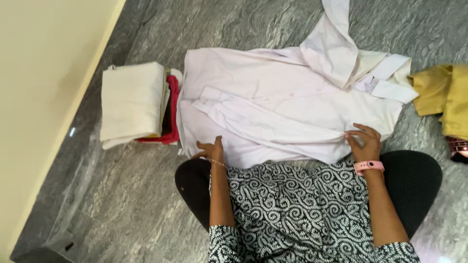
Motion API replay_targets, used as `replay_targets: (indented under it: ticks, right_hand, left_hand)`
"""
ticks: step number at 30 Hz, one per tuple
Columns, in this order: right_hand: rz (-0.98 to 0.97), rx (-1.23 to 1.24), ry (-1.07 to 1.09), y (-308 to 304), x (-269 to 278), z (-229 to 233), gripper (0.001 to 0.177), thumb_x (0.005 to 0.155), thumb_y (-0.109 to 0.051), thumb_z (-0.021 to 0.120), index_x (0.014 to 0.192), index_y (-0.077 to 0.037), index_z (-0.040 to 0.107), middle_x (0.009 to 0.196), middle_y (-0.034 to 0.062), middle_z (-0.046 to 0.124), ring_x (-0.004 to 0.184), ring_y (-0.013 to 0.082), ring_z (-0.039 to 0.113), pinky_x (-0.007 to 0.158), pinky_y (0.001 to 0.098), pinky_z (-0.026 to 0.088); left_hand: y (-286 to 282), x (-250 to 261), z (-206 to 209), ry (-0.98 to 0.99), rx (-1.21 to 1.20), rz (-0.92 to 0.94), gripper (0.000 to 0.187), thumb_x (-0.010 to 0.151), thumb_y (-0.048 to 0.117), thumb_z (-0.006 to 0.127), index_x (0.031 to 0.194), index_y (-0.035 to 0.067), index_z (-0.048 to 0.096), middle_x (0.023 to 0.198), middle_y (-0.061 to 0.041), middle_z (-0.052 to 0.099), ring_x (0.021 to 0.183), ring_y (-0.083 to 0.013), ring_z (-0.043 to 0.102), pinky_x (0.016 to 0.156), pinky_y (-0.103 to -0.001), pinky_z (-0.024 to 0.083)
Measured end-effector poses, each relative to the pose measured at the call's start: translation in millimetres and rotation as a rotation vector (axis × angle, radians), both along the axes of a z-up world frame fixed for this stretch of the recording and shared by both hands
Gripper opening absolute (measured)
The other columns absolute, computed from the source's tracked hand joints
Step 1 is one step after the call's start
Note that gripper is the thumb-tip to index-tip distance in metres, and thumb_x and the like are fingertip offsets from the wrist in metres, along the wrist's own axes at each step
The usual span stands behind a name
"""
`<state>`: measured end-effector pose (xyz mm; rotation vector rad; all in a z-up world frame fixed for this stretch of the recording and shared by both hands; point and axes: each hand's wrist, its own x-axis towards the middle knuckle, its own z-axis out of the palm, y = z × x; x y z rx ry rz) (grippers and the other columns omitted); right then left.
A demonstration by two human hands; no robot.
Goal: The person sits on the floor and folds several garments one by one, including a white shirt, a yellow top, a green patterned shirt, and a black patterned garment. Each item is smoothed, folded into a compact rectangle, and placed in a growing stack.
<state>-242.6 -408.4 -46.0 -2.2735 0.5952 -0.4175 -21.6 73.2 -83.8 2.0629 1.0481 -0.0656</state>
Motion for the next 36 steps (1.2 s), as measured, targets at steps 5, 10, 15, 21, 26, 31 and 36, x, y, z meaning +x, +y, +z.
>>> replay_targets:
  ticks: [5,10,15,21,26,31,36]
  right_hand:
    - [0.007,-0.013,0.072,-0.6,0.8,2.9,0.048,0.080,-0.002,0.071,0.126,-0.017,0.074,0.154,0.0151,0.050,0.141,0.0422,0.041,0.117,0.0475,0.037]
    - [-0.047,-0.076,0.099,-5.8,-4.5,-3.3,0.071,0.067,0.009,0.065,0.134,-0.014,0.069,0.159,0.0242,0.032,0.145,0.0485,0.032,0.119,0.0493,0.033]
    - [-0.092,-0.213,0.038,-4.5,0.1,-0.9,0.024,0.081,0.005,0.080,0.098,-0.012,0.081,0.136,0.0165,0.058,0.137,0.0388,0.049,0.112,0.0482,0.040]
    - [-0.276,0.006,-0.265,-5.1,-0.8,2.0,0.019,0.089,0.010,0.066,0.094,-0.004,0.077,0.113,0.0126,0.070,0.100,0.0201,0.066,0.082,0.0307,0.053]
    - [-0.110,0.454,-0.112,-2.7,-1.3,1.5,0.039,0.079,0.018,0.042,0.095,0.001,0.074,0.090,0.0088,0.075,0.081,0.0157,0.067,0.078,0.0290,0.054]
    - [0.122,0.391,0.196,24.1,-9.5,8.3,0.039,0.083,0.017,0.044,0.093,0.002,0.079,0.091,0.0138,0.080,0.083,0.0189,0.075,0.085,0.0301,0.060]
    - [0.284,0.235,0.222,61.7,-1.9,29.1,0.042,0.080,0.017,0.045,0.103,0.001,0.077,0.102,0.0174,0.079,0.093,0.0236,0.076,0.091,0.0335,0.059]
  left_hand:
    - [2.4,12.0,-27.2,0.133,-0.049,0.056,0.103,0.070,0.037,0.085,0.155,0.017,0.030,0.167,-0.028,-0.017,0.146,-0.0543,0.031,0.118,-0.050,0.040]
    - [3.2,5.3,-24.8,-0.008,0.092,-0.025,0.091,0.078,0.034,0.085,0.150,0.010,0.036,0.166,-0.029,-0.007,0.151,-0.0573,0.007,0.121,-0.054,0.029]
    - [-22.1,-6.7,23.5,-0.308,0.400,-0.061,0.082,0.086,0.031,0.080,0.148,-0.001,0.036,0.156,-0.031,0.018,0.136,-0.0532,0.035,0.111,-0.059,0.036]
    - [-41.4,-19.6,77.9,-0.321,0.201,-0.152,0.057,0.089,0.021,0.070,0.137,0.003,0.043,0.126,-0.027,0.055,0.109,-0.0432,0.059,0.094,-0.052,0.048]
    - [-46.8,-22.6,84.2,-0.423,-0.057,-0.267,0.037,0.093,0.017,0.062,0.126,0.005,0.051,0.083,-0.016,0.074,0.081,-0.0327,0.072,0.081,-0.046,0.054]
    - [-46.1,-17.5,78.6,-0.405,0.024,-0.247,0.035,0.089,0.018,0.066,0.119,0.003,0.058,0.087,-0.017,0.074,0.083,-0.0354,0.071,0.078,-0.047,0.053]
    - [-40.9,0.5,73.0,-0.087,0.041,-0.117,0.024,0.092,0.027,0.063,0.104,0.008,0.071,0.087,-0.012,0.079,0.088,-0.0303,0.074,0.085,-0.042,0.057]
